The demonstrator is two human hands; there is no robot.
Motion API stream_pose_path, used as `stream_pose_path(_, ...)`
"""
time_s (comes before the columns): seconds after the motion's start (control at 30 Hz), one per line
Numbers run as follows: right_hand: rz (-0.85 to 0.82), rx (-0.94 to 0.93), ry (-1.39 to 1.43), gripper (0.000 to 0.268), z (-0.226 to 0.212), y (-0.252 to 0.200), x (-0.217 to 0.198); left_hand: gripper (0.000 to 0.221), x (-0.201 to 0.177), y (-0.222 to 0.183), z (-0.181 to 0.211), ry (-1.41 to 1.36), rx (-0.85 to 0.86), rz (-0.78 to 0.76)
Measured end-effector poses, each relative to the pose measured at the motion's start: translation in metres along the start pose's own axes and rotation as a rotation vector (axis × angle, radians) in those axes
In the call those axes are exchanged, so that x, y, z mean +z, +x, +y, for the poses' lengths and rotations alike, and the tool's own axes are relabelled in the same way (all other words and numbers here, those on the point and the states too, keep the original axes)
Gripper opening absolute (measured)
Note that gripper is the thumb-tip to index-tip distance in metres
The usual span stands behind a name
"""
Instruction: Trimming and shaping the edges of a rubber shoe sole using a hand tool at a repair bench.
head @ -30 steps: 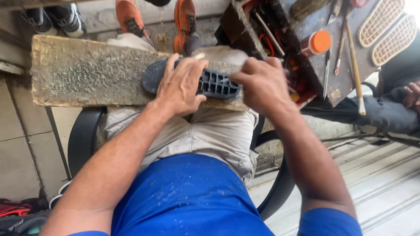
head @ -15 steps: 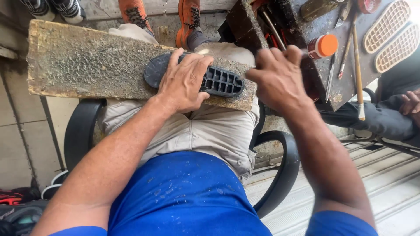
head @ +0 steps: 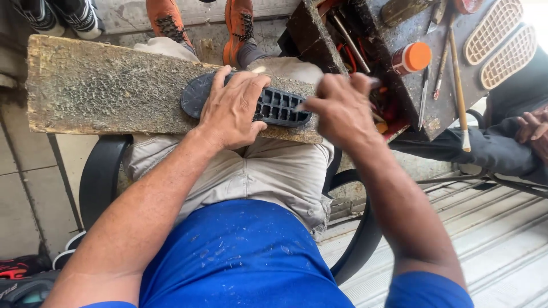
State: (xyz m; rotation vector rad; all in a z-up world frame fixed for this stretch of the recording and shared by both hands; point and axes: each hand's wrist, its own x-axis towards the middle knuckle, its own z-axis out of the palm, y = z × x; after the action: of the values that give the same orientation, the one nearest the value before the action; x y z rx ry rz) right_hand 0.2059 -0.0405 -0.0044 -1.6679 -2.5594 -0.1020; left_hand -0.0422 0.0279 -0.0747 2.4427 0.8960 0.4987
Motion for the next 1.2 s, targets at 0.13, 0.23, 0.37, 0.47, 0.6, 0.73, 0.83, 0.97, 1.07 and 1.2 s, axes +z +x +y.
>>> stream_pose_path(0.13, -0.033, 0.042, 0.02, 0.029, 0.006, -0.004, 0.018, 0.09, -0.005, 0.002, 0.002, 0.011, -0.014, -0.015)
stream_pose_path(0.23, -0.095, 0.056, -0.076, 0.023, 0.031, -0.031, 0.006, 0.089, -0.005, -0.001, 0.001, 0.021, -0.018, -0.03)
stream_pose_path(0.37, -0.085, 0.147, -0.114, 0.021, 0.021, -0.028, -0.011, 0.098, -0.006, -0.001, 0.002, -0.066, 0.0, 0.011)
stream_pose_path(0.47, 0.089, 0.074, 0.015, 0.02, -0.015, 0.017, -0.002, 0.109, -0.004, -0.004, 0.001, -0.078, 0.004, 0.044)
stream_pose_path(0.6, 0.185, -0.031, 0.029, 0.015, -0.054, 0.059, 0.031, 0.129, 0.007, -0.003, -0.014, -0.126, 0.014, 0.067)
stream_pose_path(0.73, -0.05, -0.045, -0.094, 0.017, -0.022, 0.025, 0.014, 0.127, -0.001, -0.006, -0.007, -0.204, -0.023, 0.077)
stream_pose_path(0.83, -0.238, 0.026, -0.214, 0.021, 0.007, -0.004, -0.006, 0.14, -0.01, -0.006, -0.014, -0.279, -0.024, 0.088)
stream_pose_path(0.97, -0.084, 0.028, -0.172, 0.02, -0.002, 0.008, -0.021, 0.15, -0.038, -0.029, -0.032, -0.287, -0.079, 0.086)
stream_pose_path(1.07, 0.064, -0.064, -0.024, 0.02, -0.044, 0.05, -0.014, 0.143, -0.041, -0.048, -0.042, -0.212, -0.17, 0.057)
stream_pose_path(1.2, 0.182, -0.165, 0.034, 0.016, -0.082, 0.101, 0.046, 0.134, -0.033, -0.053, -0.055, -0.196, -0.153, 0.108)
